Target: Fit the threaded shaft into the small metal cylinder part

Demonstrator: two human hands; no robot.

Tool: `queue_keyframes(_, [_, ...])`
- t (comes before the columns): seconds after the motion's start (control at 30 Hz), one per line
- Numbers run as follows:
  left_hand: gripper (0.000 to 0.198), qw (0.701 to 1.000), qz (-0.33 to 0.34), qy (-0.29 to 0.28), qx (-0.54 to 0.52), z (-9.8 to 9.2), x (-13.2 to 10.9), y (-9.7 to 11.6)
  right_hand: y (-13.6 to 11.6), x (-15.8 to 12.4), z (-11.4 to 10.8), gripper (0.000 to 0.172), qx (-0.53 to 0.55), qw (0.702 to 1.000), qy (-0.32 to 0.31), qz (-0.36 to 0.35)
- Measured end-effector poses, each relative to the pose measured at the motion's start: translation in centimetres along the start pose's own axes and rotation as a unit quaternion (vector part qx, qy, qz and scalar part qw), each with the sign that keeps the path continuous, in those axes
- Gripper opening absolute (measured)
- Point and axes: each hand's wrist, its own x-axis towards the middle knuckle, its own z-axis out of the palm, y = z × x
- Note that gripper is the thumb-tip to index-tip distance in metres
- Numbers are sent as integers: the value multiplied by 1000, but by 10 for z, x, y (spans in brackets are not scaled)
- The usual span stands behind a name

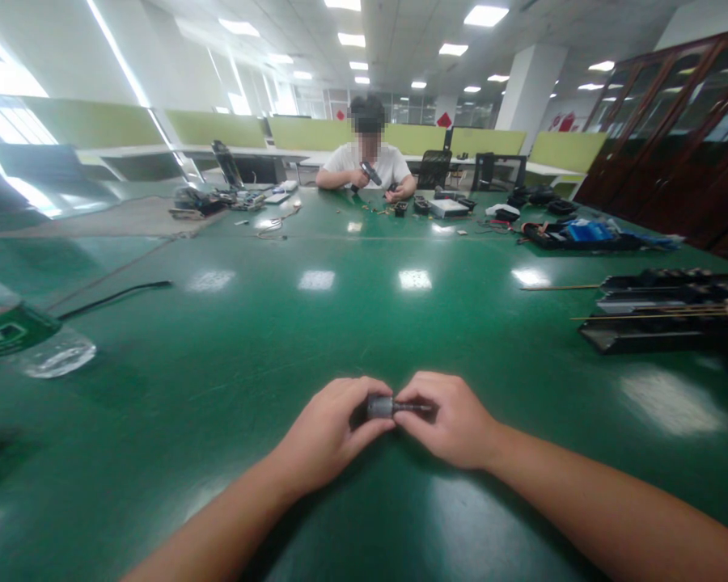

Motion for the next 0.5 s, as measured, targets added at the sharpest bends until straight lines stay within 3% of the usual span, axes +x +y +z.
queue_keyframes(0.5, [24,1000,-7,-5,3,-3,0,1,0,0,-1,5,-3,1000,-3,4])
